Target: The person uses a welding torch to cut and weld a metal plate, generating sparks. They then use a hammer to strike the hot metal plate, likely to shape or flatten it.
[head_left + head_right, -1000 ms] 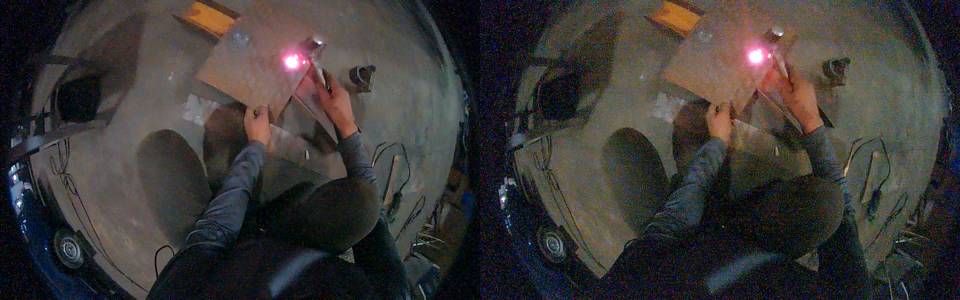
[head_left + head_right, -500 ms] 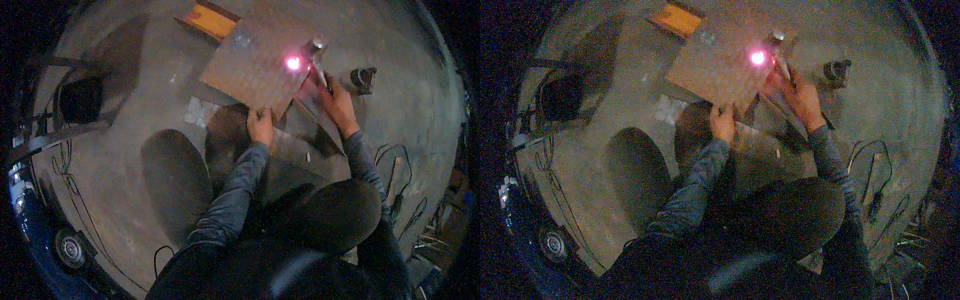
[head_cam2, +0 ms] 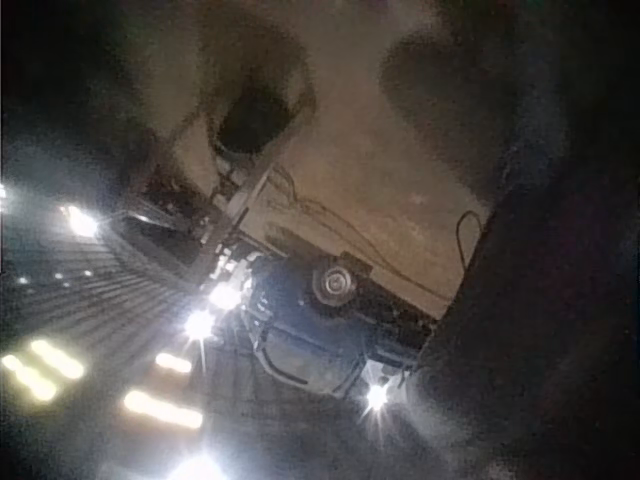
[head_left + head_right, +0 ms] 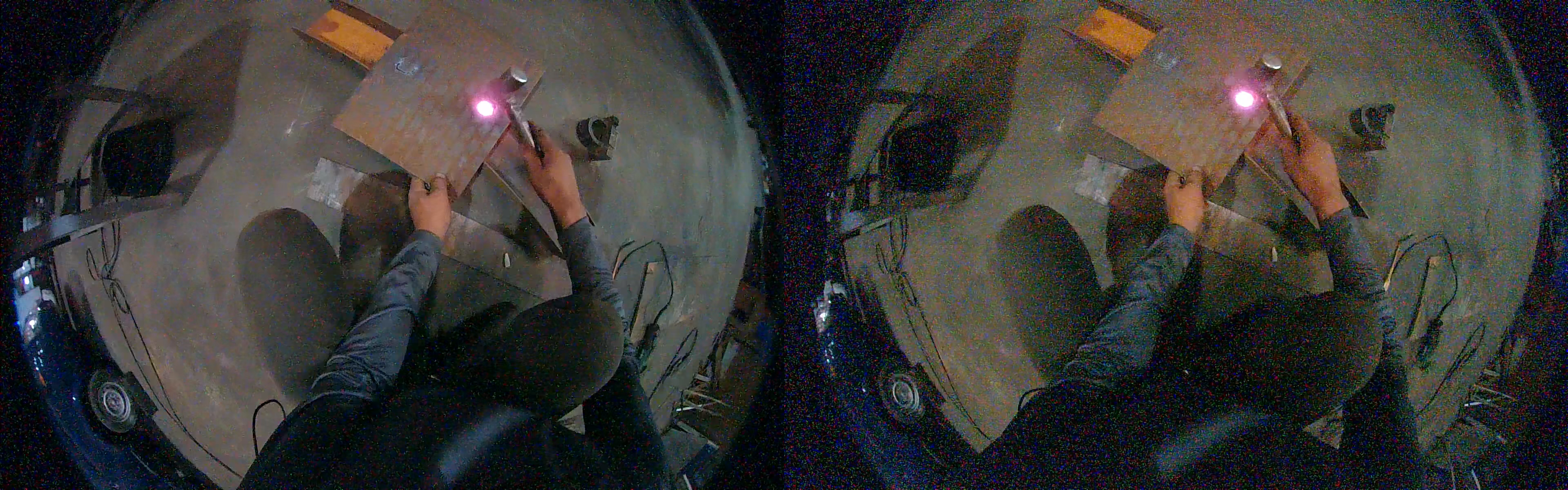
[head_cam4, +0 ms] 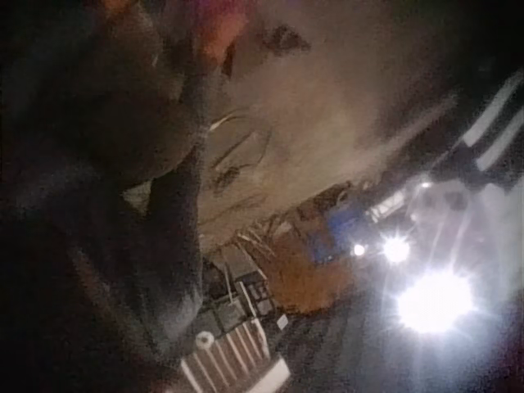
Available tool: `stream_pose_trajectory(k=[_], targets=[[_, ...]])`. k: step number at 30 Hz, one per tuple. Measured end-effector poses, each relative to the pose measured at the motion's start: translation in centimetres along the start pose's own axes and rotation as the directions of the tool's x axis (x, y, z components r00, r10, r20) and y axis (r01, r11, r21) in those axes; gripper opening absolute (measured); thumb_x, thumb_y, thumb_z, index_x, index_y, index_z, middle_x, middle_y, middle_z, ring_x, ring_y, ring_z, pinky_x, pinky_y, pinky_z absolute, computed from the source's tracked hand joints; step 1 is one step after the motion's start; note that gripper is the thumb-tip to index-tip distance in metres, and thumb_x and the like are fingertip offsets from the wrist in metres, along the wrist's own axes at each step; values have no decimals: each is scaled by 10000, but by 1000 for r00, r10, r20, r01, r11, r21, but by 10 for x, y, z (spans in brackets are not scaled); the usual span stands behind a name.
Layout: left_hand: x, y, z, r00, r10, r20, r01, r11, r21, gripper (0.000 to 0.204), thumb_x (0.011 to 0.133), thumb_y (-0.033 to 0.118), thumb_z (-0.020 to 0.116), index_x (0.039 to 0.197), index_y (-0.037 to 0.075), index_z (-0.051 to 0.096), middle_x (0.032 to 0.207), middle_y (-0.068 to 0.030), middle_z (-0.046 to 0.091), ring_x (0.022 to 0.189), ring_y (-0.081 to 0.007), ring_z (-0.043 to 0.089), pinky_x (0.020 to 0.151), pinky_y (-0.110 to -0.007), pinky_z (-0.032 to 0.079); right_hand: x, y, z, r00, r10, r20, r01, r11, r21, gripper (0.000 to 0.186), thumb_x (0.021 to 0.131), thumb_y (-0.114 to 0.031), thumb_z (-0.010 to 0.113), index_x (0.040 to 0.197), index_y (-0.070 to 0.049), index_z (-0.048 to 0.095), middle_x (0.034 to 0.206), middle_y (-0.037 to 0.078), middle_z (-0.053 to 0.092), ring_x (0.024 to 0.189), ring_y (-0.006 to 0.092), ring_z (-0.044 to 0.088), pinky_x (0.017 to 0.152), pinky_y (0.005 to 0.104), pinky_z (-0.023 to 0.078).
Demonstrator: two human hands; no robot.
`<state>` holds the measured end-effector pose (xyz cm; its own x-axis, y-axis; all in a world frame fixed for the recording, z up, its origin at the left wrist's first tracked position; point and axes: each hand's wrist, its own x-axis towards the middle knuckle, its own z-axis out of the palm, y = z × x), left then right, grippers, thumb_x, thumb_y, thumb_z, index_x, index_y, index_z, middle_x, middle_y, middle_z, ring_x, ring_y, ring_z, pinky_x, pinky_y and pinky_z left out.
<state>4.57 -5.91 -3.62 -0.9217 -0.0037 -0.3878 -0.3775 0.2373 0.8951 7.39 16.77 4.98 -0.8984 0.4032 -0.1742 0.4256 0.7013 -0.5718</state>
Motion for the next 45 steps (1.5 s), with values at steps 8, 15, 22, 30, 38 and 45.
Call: stream_pose_trajectory(k=[8, 15, 22, 30, 38, 45], targets=[[-11, 4, 3, 997, -68, -44, 70, 997, 43, 319, 955, 181, 634, 1163, -59, 617, 1126, -199, 695, 1016, -322, 656, 905, -424, 490, -8, -13, -15, 983, -88, -159, 105, 990, 99, 521, 992, -304, 612, 1442, -56, 526, 1189, 238, 691, 1066, 347, 684, 933, 408, 513], [-7, -9, -7, 969, -196, 151, 185, 979, 87, 511, 936, 390, 673, 1203, -45, 646, 1124, -183, 719, 948, -270, 676, 830, -397, 522, -43, 34, -1, 998, 12, -58, 7, 945, 326, 527, 985, -236, 614, 1461, -45, 495, 1027, 94, 686, 802, 159, 622, 710, 317, 505], [4, 111, -54, 961, 249, 121, -252, 605, 756, 416, 898, 356, 672, 1071, -22, 681, 1046, -301, 692, 1005, -456, 674, 831, -501, 541, -222, 86, -40, 844, 521, 123, -398, 457, 796, 534, 972, -154, 660, 1471, -68, 487, 987, 37, 659, 753, 105, 577, 638, 256, 467], [137, 207, 95, 626, 462, 629, -765, 206, 610, 503, 923, 475, 634, 1164, 38, 704, 1076, -221, 725, 1020, -410, 692, 884, -510, 549, -363, 195, -9, 741, 670, 33, -497, 516, 697, 602, 962, -210, 688, 1483, -10, 461, 1371, 200, 588, 1284, 297, 540, 1096, 373, 408], [138, 209, 252, 518, 205, 831, -721, -418, 553, 390, 862, 441, 659, 1039, 112, 771, 1032, -179, 751, 984, -385, 722, 860, -505, 576, -393, 232, 37, 685, 726, 59, -569, 483, 666, 571, 997, -239, 623, 1495, -21, 449, 1370, 199, 594, 1255, 308, 563, 1077, 399, 423], [149, 195, 280, 575, 148, 805, -636, -538, 554, 340, 888, 361, 614, 1116, 172, 780, 1142, -128, 747, 1065, -353, 720, 881, -461, 582, -351, 195, 4, 615, 737, 281, -654, 277, 703, 605, 972, -142, 660, 1518, -31, 425, 1384, 163, 600, 1240, 267, 577, 1035, 361, 458]])
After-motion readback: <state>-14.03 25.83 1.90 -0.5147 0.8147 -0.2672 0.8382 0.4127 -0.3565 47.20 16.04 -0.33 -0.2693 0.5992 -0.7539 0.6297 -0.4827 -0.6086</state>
